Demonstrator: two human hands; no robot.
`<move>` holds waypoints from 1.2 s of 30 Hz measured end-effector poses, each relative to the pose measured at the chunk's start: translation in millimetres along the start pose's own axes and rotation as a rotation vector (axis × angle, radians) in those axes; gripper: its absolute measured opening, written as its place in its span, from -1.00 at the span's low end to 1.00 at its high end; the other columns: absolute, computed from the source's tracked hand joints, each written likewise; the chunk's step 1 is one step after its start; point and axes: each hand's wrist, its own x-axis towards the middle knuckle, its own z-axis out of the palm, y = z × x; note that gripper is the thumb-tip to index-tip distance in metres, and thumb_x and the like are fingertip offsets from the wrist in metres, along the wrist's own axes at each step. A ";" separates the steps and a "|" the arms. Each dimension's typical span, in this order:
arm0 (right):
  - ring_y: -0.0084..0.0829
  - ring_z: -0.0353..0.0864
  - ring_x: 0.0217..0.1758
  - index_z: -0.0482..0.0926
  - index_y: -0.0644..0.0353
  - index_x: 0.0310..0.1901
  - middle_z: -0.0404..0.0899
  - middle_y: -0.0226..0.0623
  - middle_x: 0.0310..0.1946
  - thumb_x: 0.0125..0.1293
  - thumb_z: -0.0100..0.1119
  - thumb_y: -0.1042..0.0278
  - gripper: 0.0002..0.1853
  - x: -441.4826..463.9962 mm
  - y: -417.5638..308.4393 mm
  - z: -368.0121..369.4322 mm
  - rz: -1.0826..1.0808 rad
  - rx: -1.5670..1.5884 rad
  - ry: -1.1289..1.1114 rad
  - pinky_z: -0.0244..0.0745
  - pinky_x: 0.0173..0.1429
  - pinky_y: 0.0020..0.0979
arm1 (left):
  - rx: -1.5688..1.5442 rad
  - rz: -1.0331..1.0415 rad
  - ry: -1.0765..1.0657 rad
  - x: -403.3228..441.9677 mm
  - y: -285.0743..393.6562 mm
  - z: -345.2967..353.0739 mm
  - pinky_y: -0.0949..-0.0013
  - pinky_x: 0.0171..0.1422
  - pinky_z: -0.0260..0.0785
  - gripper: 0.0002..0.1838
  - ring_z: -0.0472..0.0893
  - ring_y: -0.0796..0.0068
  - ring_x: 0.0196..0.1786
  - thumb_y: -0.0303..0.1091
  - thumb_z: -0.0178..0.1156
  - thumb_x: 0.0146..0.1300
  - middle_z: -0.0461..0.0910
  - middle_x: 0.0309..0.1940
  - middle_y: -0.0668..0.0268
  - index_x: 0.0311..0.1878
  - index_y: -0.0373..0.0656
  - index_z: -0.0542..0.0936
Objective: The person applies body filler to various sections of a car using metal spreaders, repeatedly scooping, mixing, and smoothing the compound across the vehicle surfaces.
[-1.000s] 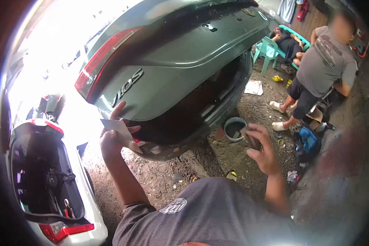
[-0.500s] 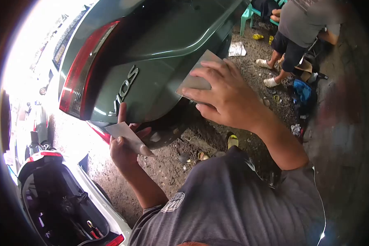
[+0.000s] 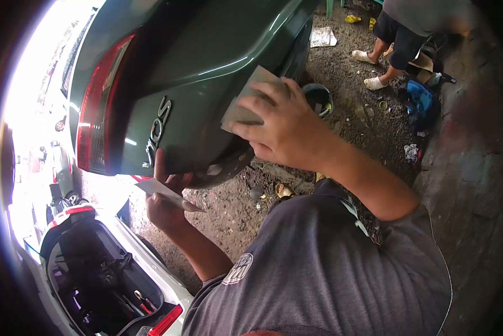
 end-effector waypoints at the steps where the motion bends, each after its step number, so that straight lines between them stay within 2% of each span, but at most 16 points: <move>1: -0.09 0.30 0.39 0.66 -0.14 0.07 0.43 -0.28 0.17 0.09 0.35 0.27 -0.57 -2.9 -0.4 0.5 -0.005 0.006 0.002 0.19 0.43 0.17 | -0.004 0.007 -0.005 -0.6 -0.3 -1.9 -0.34 0.20 0.51 -0.07 0.61 -0.24 0.16 -0.21 0.28 0.15 -0.04 0.51 -0.38 0.40 -0.69 0.13; 3: -0.07 0.30 0.39 0.66 -0.13 0.06 0.43 -0.28 0.16 0.09 0.35 0.27 -0.57 -11.9 -1.2 -1.1 0.013 0.014 -0.039 0.20 0.42 0.17 | -0.014 0.024 -0.016 -0.9 -1.6 -3.3 -0.35 0.22 0.50 -0.13 0.62 -0.20 0.17 -0.29 0.23 0.14 0.02 0.47 -0.46 0.35 -0.77 0.15; 6: -0.07 0.30 0.39 0.66 -0.12 0.06 0.42 -0.27 0.18 0.08 0.36 0.27 -0.57 -21.4 0.5 -8.3 0.038 0.026 -0.085 0.20 0.42 0.16 | 0.010 0.020 0.048 -0.5 -5.1 3.8 -0.36 0.20 0.51 -0.16 0.63 -0.21 0.14 -0.30 0.24 0.14 0.01 0.47 -0.47 0.34 -0.76 0.18; 8: -0.08 0.30 0.39 0.66 -0.11 0.06 0.41 -0.27 0.19 0.08 0.36 0.26 -0.57 -18.6 4.4 -12.5 0.043 0.020 -0.072 0.20 0.42 0.15 | -0.010 0.010 0.021 -3.0 -6.6 -0.5 -0.35 0.19 0.51 -0.20 0.65 -0.19 0.12 -0.26 0.26 0.18 -0.08 0.53 -0.36 0.42 -0.50 0.24; 10: -0.08 0.30 0.39 0.66 -0.10 0.06 0.40 -0.27 0.21 0.08 0.36 0.26 -0.57 -8.2 11.5 -11.5 0.046 0.003 -0.021 0.20 0.42 0.15 | -0.023 0.002 -0.007 -5.4 -7.6 -7.9 -0.35 0.19 0.51 -0.24 0.66 -0.17 0.12 -0.24 0.26 0.21 -0.13 0.56 -0.30 0.45 -0.32 0.29; 13: -0.12 0.27 0.39 0.72 -0.09 -0.04 0.41 -0.26 0.17 0.08 0.40 0.22 -0.65 2.1 17.4 -3.7 0.030 0.017 0.054 0.20 0.40 0.21 | -0.050 0.019 -0.049 -3.5 -9.8 -14.5 -0.37 0.19 0.50 -0.32 0.63 -0.19 0.15 -0.26 0.22 0.25 -0.14 0.57 -0.29 0.44 -0.23 0.34; 20: -0.11 0.29 0.38 0.70 -0.11 -0.01 0.39 -0.24 0.20 0.08 0.38 0.24 -0.63 -24.0 21.7 0.4 0.034 0.022 -0.044 0.21 0.40 0.18 | -0.078 0.051 -0.015 -4.4 -14.8 -12.4 -0.37 0.16 0.53 -0.34 0.52 -0.47 0.20 -0.27 0.15 0.31 -0.16 0.57 -0.28 0.45 -0.27 0.30; 22: -0.09 0.30 0.39 0.66 -0.10 0.06 0.39 -0.22 0.21 0.08 0.36 0.27 -0.58 -31.2 25.4 -7.7 0.059 0.053 -0.086 0.20 0.42 0.16 | -0.075 0.044 0.003 -5.2 -16.1 -10.6 -0.36 0.15 0.55 -0.32 0.52 -0.47 0.20 -0.27 0.14 0.31 -0.15 0.57 -0.29 0.46 -0.29 0.27; 25: -0.09 0.32 0.37 0.65 -0.09 0.07 0.39 -0.22 0.21 0.10 0.36 0.26 -0.57 -20.0 34.9 -14.3 0.071 0.011 -0.018 0.21 0.42 0.14 | -0.065 0.039 -0.002 -7.2 -16.0 -8.5 -0.32 0.14 0.57 -0.30 0.56 -0.37 0.19 -0.27 0.15 0.30 -0.13 0.56 -0.30 0.48 -0.31 0.24; 30: -0.12 0.29 0.37 0.69 -0.10 0.00 0.41 -0.24 0.18 0.12 0.37 0.21 -0.65 -3.4 44.6 -8.5 0.065 -0.018 0.041 0.24 0.38 0.14 | -0.046 0.028 0.019 -7.6 -15.2 -3.6 -0.25 0.13 0.60 -0.30 0.64 -0.16 0.13 -0.28 0.16 0.29 -0.14 0.56 -0.29 0.46 -0.33 0.25; 33: -0.11 0.31 0.37 0.66 -0.09 0.07 0.40 -0.24 0.21 0.11 0.37 0.23 -0.58 -7.3 45.9 -3.1 0.062 -0.011 0.041 0.25 0.39 0.09 | -0.125 0.092 0.052 -6.9 -18.1 4.2 -0.35 0.13 0.57 -0.19 0.64 -0.23 0.11 -0.33 0.18 0.20 -0.11 0.51 -0.43 0.38 -0.71 0.13; 36: -0.11 0.31 0.38 0.64 -0.09 0.10 0.39 -0.24 0.23 0.10 0.38 0.25 -0.54 -21.4 42.4 2.1 0.063 0.023 0.020 0.24 0.39 0.08 | -0.145 0.080 0.024 -7.1 -16.6 -0.1 -0.37 0.15 0.55 -0.21 0.63 -0.24 0.13 -0.33 0.17 0.23 -0.15 0.52 -0.42 0.39 -0.67 0.12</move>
